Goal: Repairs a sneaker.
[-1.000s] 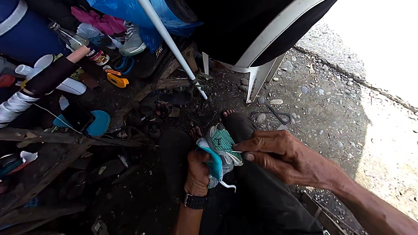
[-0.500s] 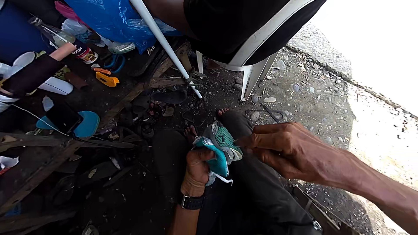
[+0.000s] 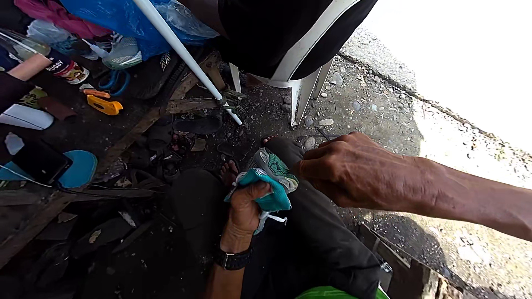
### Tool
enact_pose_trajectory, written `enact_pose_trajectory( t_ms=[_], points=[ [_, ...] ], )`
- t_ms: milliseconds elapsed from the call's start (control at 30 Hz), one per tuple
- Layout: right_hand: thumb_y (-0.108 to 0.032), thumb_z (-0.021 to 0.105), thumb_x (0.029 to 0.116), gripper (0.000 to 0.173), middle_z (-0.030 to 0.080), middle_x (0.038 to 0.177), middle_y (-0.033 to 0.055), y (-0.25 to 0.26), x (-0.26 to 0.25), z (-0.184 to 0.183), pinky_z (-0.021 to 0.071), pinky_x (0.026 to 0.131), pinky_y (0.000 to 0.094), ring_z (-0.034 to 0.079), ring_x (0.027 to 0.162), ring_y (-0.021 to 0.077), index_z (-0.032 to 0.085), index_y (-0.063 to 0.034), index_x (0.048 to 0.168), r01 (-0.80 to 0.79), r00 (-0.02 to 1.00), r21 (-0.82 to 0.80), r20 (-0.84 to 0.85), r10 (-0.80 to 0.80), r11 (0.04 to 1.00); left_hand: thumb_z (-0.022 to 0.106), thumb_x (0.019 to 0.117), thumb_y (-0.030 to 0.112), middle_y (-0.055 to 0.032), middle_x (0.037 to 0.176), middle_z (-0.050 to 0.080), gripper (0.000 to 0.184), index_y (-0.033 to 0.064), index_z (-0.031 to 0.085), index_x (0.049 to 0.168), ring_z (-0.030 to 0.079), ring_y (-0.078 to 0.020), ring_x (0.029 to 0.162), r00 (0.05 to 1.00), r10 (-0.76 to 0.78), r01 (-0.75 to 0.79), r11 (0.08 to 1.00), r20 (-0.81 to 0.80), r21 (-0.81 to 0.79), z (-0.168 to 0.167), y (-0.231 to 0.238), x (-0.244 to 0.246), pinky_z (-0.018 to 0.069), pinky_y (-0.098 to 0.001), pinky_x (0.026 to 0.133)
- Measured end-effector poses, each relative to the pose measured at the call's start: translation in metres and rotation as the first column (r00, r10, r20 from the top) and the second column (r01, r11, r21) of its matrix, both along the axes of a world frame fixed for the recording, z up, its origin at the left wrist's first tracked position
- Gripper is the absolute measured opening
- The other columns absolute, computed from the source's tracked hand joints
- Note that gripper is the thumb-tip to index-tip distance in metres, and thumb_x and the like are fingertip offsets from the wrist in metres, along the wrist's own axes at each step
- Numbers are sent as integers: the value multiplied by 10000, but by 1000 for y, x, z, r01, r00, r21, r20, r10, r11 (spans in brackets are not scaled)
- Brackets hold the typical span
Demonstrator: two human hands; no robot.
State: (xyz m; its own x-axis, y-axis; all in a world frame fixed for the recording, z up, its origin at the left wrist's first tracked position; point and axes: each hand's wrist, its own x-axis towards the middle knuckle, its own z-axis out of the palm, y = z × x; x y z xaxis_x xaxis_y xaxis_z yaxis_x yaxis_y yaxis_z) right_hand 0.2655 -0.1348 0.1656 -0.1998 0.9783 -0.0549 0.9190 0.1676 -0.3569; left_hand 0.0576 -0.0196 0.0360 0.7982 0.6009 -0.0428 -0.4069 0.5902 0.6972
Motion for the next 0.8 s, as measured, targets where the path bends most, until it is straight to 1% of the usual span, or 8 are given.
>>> enact_pose_trajectory(
  t_ms=[67,167,333,400,533,667,733,800],
  points=[
    [-259,498,989,216,607,740,-16,2,-1,4,424,493,374,604,623,165,702,-186,996,-6,1000,-35,8,6,999,793,817,193,-24,891,770,154,119,786,953,734,-69,826,1000,3,-3,1000,-23,-7,1,-1,0,607,-248,789],
    [-245,525,976,176,609,735,15,3,-3,10,437,489,420,611,615,214,683,-168,960,-4,999,-77,41,7,997,818,793,204,-38,877,768,175,112,785,938,738,-88,815,998,-2,0,999,-65,-43,3,-4,0,611,-264,782],
    [-246,599,898,103,585,657,-1,11,-8,7,425,426,416,591,531,212,674,-192,853,-11,991,14,131,9,1000,807,812,206,-41,885,764,173,113,779,955,736,-98,826,996,-2,-2,999,-87,-38,5,-3,1,607,-281,792],
    [-234,620,886,83,591,661,14,13,-11,10,430,429,425,601,538,229,679,-183,856,4,985,-23,172,0,1000,803,802,202,-41,889,765,177,112,771,951,737,-102,830,992,10,-15,999,-123,-36,7,-5,4,609,-287,796],
    [-224,613,915,98,614,711,47,19,-16,16,461,481,448,631,606,269,679,-154,897,38,975,-145,222,-5,989,808,793,190,-52,886,762,191,97,759,951,738,-116,827,986,24,-31,999,-168,-43,7,-7,6,611,-298,796],
    [-243,600,948,134,634,778,85,27,-17,23,479,554,483,654,703,308,663,-126,934,66,975,-296,223,2,953,803,794,166,-66,882,759,189,81,751,954,738,-127,826,978,46,-56,997,-204,-45,7,-10,9,614,-306,791],
    [-245,590,957,145,636,786,92,28,-18,23,478,561,486,654,711,312,661,-120,944,74,973,-317,230,1,946,794,793,158,-69,881,757,192,73,743,957,738,-133,824,973,55,-67,997,-223,-49,7,-10,11,614,-310,792],
    [-233,586,955,146,633,781,97,29,-20,21,475,552,481,652,695,312,657,-107,933,62,966,-296,258,18,953,788,790,152,-75,883,756,199,64,737,961,738,-138,826,972,62,-76,996,-228,-55,7,-10,11,614,-313,793]
  ],
)
